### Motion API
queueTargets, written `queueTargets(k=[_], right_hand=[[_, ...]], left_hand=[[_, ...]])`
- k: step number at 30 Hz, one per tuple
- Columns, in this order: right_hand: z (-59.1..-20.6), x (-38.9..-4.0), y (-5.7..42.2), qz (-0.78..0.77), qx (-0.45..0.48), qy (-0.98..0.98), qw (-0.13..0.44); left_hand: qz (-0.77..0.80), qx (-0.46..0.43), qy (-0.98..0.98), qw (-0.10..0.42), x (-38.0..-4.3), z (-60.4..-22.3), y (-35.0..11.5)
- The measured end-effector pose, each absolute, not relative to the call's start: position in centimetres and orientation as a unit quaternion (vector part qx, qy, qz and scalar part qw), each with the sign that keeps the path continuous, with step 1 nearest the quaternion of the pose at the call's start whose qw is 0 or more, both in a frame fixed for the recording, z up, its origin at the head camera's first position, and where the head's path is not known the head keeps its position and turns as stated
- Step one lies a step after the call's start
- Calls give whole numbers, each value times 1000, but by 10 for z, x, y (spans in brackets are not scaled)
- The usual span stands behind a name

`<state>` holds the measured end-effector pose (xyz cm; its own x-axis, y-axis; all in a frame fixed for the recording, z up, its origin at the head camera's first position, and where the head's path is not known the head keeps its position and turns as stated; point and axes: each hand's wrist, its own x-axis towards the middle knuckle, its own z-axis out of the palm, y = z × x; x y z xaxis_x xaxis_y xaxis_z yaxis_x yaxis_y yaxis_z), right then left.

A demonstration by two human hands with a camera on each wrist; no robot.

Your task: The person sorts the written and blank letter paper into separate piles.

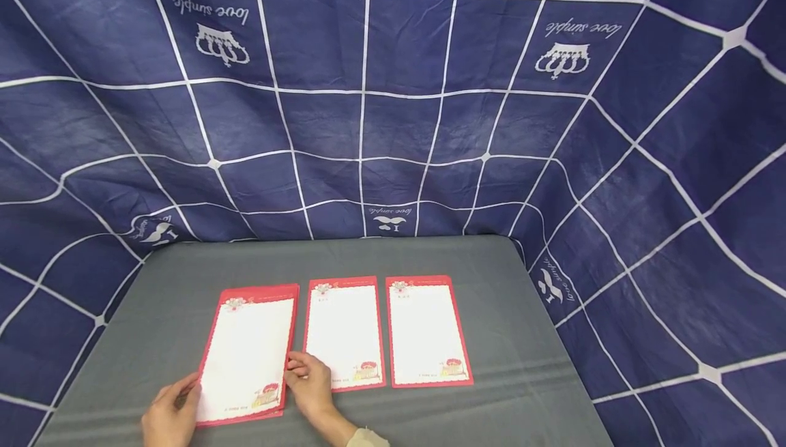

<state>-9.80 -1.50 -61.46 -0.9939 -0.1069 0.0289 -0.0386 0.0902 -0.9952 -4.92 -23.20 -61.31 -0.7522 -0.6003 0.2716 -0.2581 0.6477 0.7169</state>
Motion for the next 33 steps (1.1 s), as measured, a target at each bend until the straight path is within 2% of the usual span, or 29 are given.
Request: queueTargets(k=[11, 20, 33], right_hand=[[-614, -100, -11, -679, -59, 728, 75], [-610, -99, -12, -668, -67, 737, 79], [-612, -100, -9, -583, -111, 804, 27]], left_hand=[[-336, 266, -878, 212, -49, -616, -230], [-327, 272, -890, 168, -48, -616, -231], [-320, 270, -895, 152, -47, -617, -231]])
